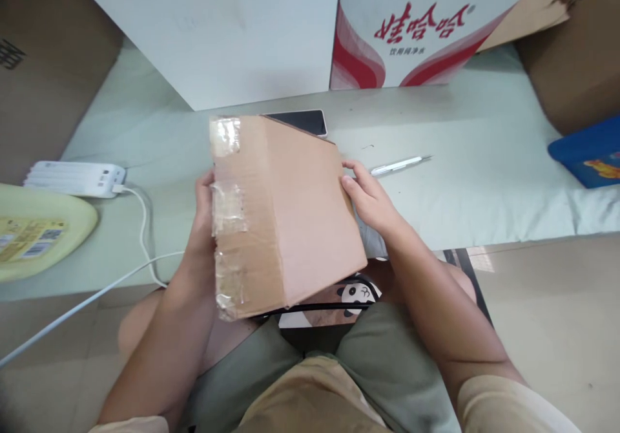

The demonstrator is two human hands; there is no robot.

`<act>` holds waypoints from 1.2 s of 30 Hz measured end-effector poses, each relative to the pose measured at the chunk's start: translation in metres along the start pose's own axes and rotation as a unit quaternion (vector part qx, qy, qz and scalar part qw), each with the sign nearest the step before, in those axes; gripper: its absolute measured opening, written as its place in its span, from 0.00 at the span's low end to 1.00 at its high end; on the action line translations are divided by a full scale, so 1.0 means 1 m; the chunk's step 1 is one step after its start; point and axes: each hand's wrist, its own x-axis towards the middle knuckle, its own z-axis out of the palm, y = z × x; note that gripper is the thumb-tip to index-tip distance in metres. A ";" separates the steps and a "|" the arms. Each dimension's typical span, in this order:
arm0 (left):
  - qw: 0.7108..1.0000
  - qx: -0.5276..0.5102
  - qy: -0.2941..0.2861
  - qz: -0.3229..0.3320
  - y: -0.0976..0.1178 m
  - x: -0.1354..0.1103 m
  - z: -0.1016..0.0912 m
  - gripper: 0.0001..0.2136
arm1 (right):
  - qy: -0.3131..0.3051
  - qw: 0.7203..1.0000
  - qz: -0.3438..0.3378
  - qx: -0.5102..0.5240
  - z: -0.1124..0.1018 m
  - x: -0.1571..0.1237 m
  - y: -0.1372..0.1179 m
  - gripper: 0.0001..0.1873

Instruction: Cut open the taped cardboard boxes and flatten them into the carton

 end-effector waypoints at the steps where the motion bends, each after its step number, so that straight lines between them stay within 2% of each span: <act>1: 0.999 -0.037 -0.002 -0.019 0.003 -0.001 0.002 0.31 | 0.000 1.000 0.012 0.026 0.000 0.000 0.000 0.30; 3: 0.991 -0.117 -0.007 -0.065 0.011 -0.002 0.004 0.28 | -0.001 0.995 0.041 0.093 0.000 -0.001 -0.001 0.33; 5: 0.983 -0.151 -0.004 -0.101 0.019 -0.002 0.005 0.23 | -0.004 0.985 0.066 0.158 0.002 -0.003 -0.004 0.33; 10: 0.987 -0.076 0.031 -0.135 0.019 0.005 0.000 0.21 | 0.036 0.958 0.106 0.262 0.002 -0.005 -0.010 0.28; 14: 0.988 -0.009 0.039 -0.146 0.006 0.009 -0.004 0.25 | 0.110 0.944 0.147 0.274 -0.001 0.005 -0.004 0.40; 16: 0.992 0.032 0.026 -0.118 0.000 0.010 -0.006 0.27 | 0.158 0.942 0.153 0.251 -0.003 0.009 0.000 0.44; 19: 0.992 0.114 0.004 -0.050 -0.005 0.013 -0.012 0.27 | 0.195 0.949 0.132 0.209 -0.006 0.012 0.004 0.44; 25: 0.952 0.293 0.039 0.076 0.004 0.013 -0.021 0.21 | 0.226 0.956 0.093 0.164 -0.011 0.012 0.012 0.37; 28: 0.955 0.273 -0.020 0.117 0.011 0.010 -0.021 0.19 | 0.229 0.962 0.056 0.138 -0.015 0.013 0.021 0.34; 32: 0.969 0.183 -0.131 0.105 0.014 0.005 -0.021 0.18 | 0.216 0.971 0.014 0.098 -0.021 0.016 0.033 0.29; 34: 0.963 0.180 -0.170 0.106 0.015 0.003 -0.022 0.18 | 0.223 0.969 0.020 0.105 -0.025 0.018 0.037 0.27; 36: 0.957 0.195 -0.182 0.112 0.015 0.002 -0.023 0.18 | 0.244 0.959 0.042 0.138 -0.029 0.021 0.039 0.23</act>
